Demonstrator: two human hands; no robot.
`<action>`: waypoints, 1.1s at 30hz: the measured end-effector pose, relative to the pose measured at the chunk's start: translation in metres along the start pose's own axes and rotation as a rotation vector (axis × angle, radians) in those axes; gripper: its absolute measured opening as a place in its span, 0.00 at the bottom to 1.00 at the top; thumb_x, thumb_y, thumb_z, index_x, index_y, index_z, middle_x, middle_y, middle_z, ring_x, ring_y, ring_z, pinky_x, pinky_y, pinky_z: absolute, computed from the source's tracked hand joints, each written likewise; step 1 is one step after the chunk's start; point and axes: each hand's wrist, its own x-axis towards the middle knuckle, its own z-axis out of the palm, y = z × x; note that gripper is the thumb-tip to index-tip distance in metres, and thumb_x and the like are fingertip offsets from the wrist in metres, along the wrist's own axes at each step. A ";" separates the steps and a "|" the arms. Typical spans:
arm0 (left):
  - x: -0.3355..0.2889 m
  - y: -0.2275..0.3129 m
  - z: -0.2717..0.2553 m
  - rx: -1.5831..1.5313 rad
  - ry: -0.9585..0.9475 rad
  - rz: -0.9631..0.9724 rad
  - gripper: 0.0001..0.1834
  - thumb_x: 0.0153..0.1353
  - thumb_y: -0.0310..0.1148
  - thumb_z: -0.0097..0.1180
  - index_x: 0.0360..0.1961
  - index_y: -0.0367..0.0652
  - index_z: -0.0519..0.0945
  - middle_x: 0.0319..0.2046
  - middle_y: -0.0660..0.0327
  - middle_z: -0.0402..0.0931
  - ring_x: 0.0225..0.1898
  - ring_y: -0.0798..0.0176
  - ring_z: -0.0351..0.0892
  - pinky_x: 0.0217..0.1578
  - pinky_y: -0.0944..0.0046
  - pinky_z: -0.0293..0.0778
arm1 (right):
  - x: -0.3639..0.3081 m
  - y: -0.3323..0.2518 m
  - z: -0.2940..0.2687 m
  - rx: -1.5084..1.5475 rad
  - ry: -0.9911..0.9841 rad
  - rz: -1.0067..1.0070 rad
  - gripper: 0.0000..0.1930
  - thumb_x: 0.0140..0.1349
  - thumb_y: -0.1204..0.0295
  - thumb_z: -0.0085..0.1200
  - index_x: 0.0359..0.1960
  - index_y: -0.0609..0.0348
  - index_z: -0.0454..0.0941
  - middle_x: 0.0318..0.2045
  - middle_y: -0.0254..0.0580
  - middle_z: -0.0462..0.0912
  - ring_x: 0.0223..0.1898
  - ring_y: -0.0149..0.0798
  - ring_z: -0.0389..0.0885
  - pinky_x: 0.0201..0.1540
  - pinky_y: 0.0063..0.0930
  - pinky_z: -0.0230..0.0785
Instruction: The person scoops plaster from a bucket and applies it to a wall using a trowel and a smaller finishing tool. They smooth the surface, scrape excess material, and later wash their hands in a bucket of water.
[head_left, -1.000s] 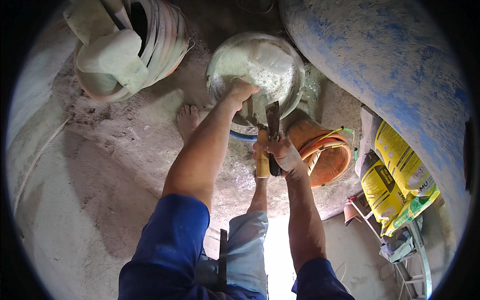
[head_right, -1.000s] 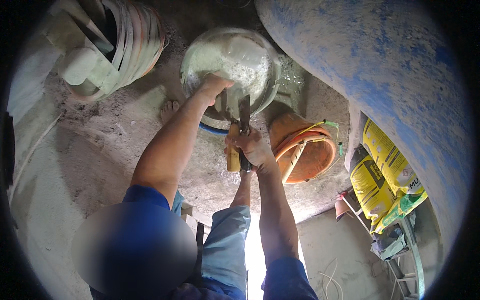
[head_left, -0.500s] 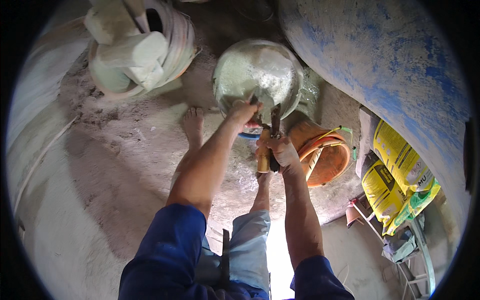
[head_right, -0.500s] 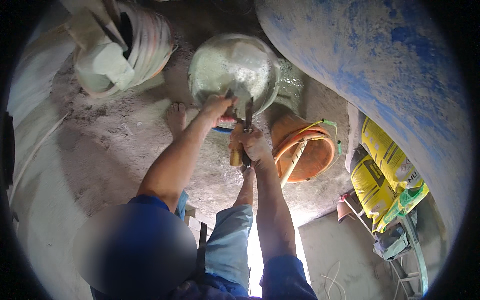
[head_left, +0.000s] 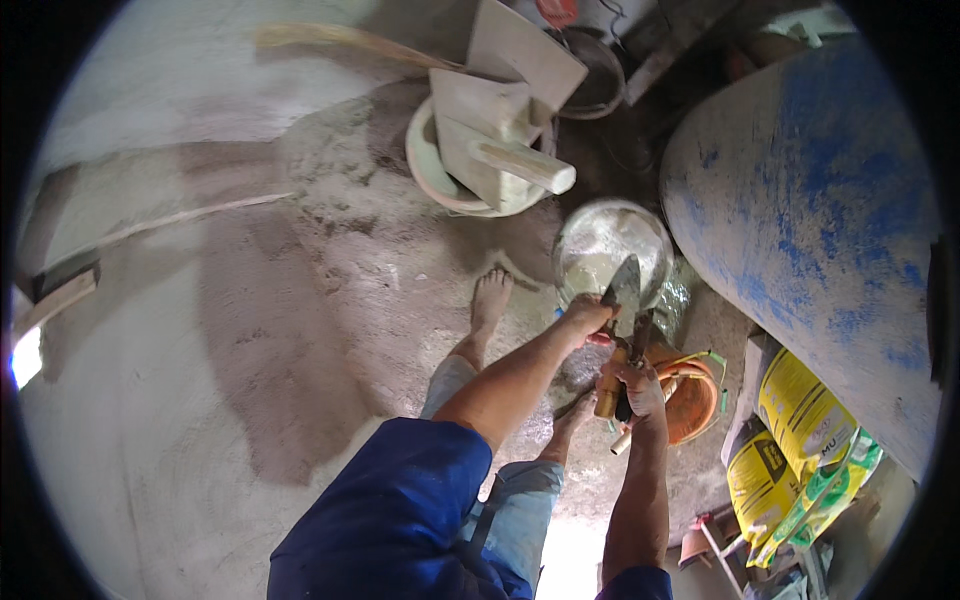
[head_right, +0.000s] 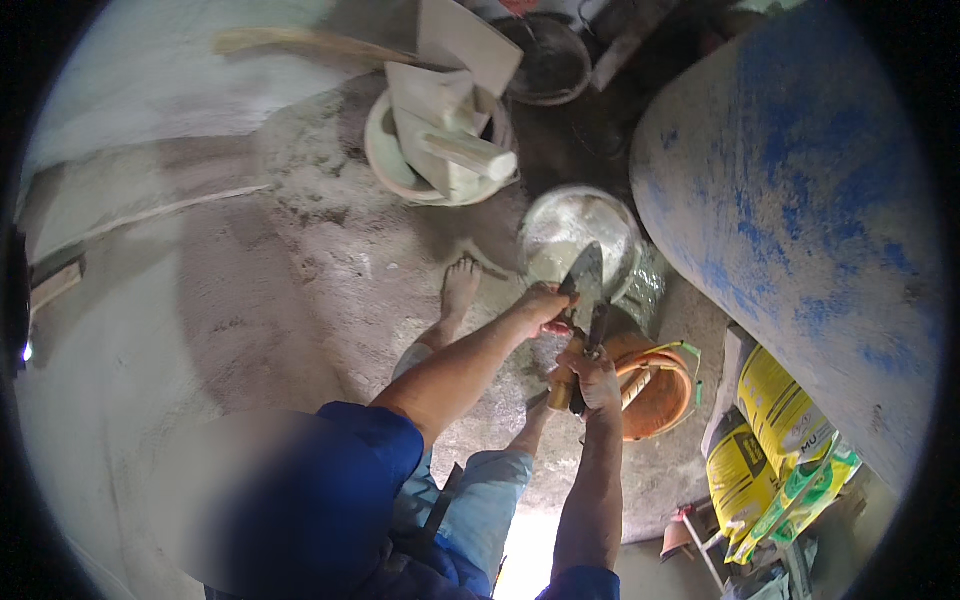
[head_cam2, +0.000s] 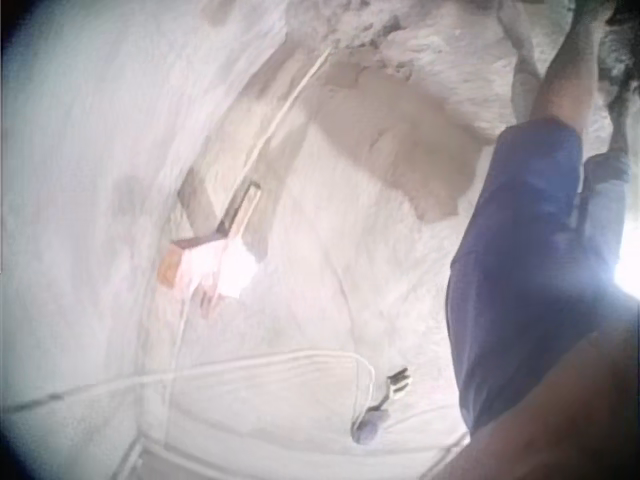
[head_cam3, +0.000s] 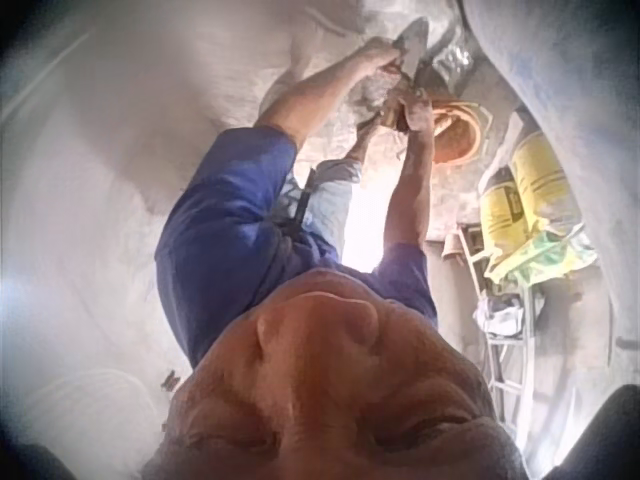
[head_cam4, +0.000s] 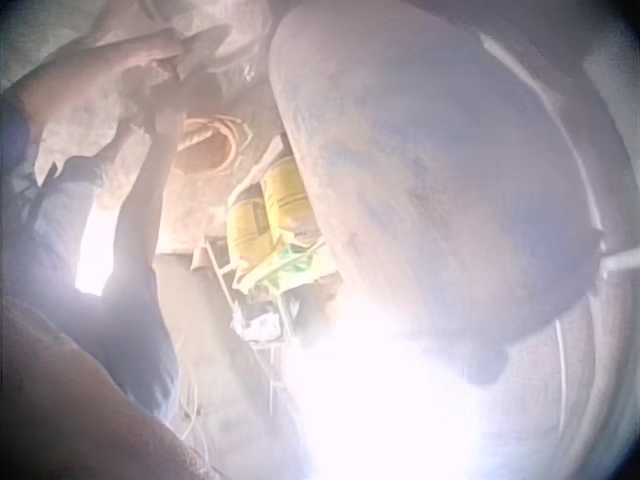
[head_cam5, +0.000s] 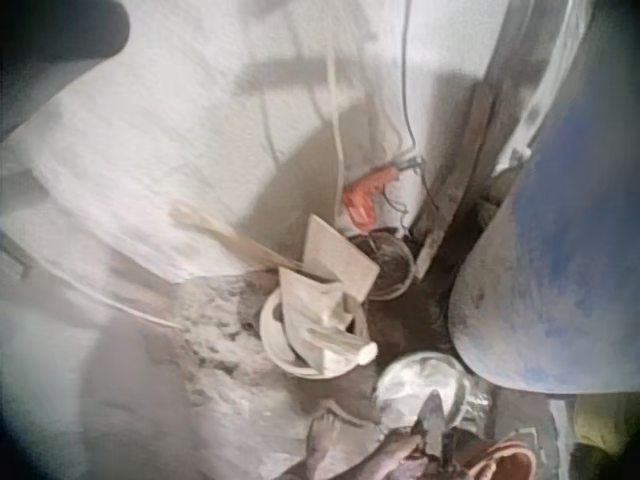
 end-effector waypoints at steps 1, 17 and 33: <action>-0.016 0.008 0.007 0.022 0.021 -0.010 0.10 0.63 0.36 0.63 0.38 0.43 0.77 0.25 0.60 0.78 0.20 0.62 0.81 0.21 0.57 0.86 | -0.005 -0.005 0.002 0.007 0.007 0.015 0.11 0.55 0.69 0.60 0.37 0.62 0.78 0.26 0.41 0.80 0.25 0.40 0.81 0.30 0.35 0.78; -0.192 -0.060 -0.186 1.119 0.596 0.746 0.37 0.62 0.55 0.55 0.65 0.40 0.71 0.64 0.45 0.70 0.65 0.48 0.70 0.65 0.55 0.66 | -0.088 0.025 -0.139 -0.956 0.087 -0.492 0.17 0.52 0.67 0.59 0.43 0.60 0.76 0.29 0.36 0.76 0.30 0.34 0.74 0.33 0.33 0.68; -0.399 -0.430 -0.215 0.834 0.817 -0.185 0.30 0.54 0.63 0.63 0.34 0.43 0.87 0.31 0.45 0.84 0.43 0.54 0.84 0.49 0.56 0.76 | -0.253 0.143 -0.268 -1.086 0.081 -0.207 0.22 0.62 0.64 0.56 0.57 0.55 0.73 0.38 0.49 0.82 0.39 0.53 0.81 0.43 0.44 0.73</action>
